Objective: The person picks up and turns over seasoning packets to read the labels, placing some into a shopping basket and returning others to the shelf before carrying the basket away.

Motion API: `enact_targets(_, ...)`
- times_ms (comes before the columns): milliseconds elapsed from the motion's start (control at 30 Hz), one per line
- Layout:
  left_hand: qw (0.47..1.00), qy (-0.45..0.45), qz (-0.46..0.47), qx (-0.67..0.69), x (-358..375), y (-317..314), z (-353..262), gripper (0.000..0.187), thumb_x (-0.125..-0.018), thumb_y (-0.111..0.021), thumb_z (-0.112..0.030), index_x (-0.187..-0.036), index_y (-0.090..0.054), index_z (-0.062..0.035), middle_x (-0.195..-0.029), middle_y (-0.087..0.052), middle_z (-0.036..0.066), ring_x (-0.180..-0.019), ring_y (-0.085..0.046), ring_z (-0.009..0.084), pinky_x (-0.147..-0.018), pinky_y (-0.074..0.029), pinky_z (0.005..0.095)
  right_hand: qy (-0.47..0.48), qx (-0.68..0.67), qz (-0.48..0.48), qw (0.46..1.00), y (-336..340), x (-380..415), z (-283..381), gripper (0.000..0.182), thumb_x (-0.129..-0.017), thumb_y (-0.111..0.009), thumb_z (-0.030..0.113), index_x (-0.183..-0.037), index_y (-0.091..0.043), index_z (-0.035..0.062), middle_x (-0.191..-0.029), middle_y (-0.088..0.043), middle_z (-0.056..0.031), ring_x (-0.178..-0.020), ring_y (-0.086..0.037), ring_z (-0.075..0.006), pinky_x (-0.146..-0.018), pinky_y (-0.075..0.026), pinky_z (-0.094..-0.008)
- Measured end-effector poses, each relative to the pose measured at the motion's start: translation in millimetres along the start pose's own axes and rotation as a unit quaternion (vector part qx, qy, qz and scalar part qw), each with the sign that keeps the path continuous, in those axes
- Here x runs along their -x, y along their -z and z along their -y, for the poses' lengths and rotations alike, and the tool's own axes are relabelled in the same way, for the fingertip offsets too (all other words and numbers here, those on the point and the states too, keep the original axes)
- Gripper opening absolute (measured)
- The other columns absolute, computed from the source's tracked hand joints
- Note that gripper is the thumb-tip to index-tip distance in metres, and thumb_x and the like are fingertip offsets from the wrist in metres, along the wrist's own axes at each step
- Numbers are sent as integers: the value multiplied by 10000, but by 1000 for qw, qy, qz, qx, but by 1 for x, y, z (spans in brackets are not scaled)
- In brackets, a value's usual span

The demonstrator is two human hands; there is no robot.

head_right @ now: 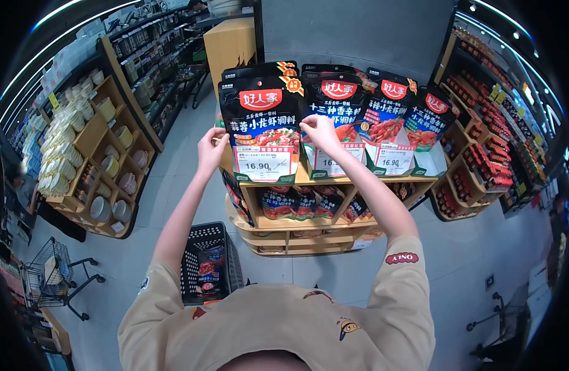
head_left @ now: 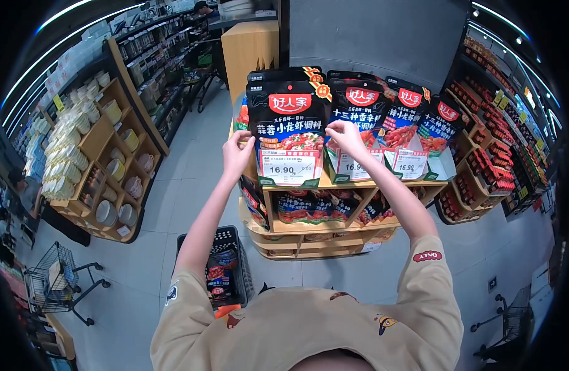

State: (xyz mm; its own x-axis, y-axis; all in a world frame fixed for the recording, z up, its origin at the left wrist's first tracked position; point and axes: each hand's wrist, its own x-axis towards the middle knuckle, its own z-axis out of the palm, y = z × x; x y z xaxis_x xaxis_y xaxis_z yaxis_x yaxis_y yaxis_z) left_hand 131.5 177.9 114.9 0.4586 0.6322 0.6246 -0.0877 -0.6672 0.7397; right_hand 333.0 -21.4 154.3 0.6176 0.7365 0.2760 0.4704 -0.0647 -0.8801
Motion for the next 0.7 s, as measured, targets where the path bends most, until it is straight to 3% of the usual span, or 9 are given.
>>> enact_targets(133, 996, 34, -52, 63, 39, 10, 3, 116, -768, -519, -54, -861, -537, 13, -727, -567, 30, -594, -482, 44, -519, -379, 180, 150, 89, -126, 977, -6, 30, -3, 208, -749, -530, 74, -928, -529, -33, -844, -587, -123, -656, -594, -155, -549, -470, -232)
enact_targets(200, 992, 73, -70, 76, 74, 15, 2, 117, -789, -486, -44, -885, -523, 13, -762, -561, 33, -662, -502, 49, -557, -375, 176, 182, 93, -152, 967, -10, 61, 10, 189, -751, -507, 49, -932, -530, 0, -829, -570, -111, -569, -531, -153, -517, -436, -238)
enact_targets(400, 979, 200, -15, -23, 221, 24, 44, 111, -790, -465, -28, -876, -520, 16, -690, -546, 13, -627, -478, 45, -562, -363, 167, 197, 114, -59, 972, -47, 168, -46, 123, -725, -487, 13, -828, -553, 8, -773, -558, -120, -630, -557, -241, -543, -443, -296)
enact_targets(500, 952, 303, -27, -40, 298, 44, 55, 112, -763, -480, -9, -856, -540, 5, -662, -542, 32, -565, -481, 58, -515, -379, 178, 12, 140, 84, 987, -65, 235, -118, 132, -734, -476, 57, -828, -552, 5, -789, -558, -147, -712, -554, -292, -620, -446, -349)
enact_targets(533, 950, 300, -38, -77, 317, 55, 53, 119, -748, -481, -4, -851, -540, 6, -675, -553, 52, -570, -502, 91, -524, -400, 207, -2, 196, 117, 974, -68, 262, -164, 159, -732, -477, 97, -840, -557, 11, -798, -567, -156, -745, -549, -315, -651, -443, -377)
enact_targets(600, 939, 282, -64, -185, 342, 74, 39, 131, -714, -488, 6, -835, -540, 5, -690, -549, 83, -579, -520, 155, -525, -416, 254, -182, 209, 219, 936, -61, 331, -272, 244, -696, -483, 158, -872, -570, 12, -793, -575, -196, -768, -553, -336, -690, -438, -397)
enact_targets(633, 922, 293, -59, -245, 348, 84, 33, 139, -695, -503, -1, -828, -542, -3, -690, -543, 86, -615, -521, 182, -560, -416, 282, -249, 243, 269, 898, -51, 371, -324, 256, -687, -480, 164, -854, -565, -11, -800, -571, -214, -708, -561, -339, -673, -445, -393)
enact_targets(667, 901, 304, -54, -304, 353, 95, 25, 149, -675, -517, -7, -821, -545, -11, -691, -537, 90, -650, -523, 208, -595, -416, 309, -417, 188, 328, 826, -38, 408, -368, 242, -707, -477, 158, -855, -564, -13, -844, -577, -212, -660, -583, -306, -653, -455, -384)
enact_targets(700, 867, 271, -16, -418, 352, 106, 12, 167, -667, -548, -83, -828, -548, -37, -745, -534, 78, -776, -506, 233, -704, -379, 362, -607, 92, 249, 749, -24, 446, -383, 257, -761, -479, 177, -930, -559, -1, -843, -593, -120, -681, -593, -218, -539, -492, -325)
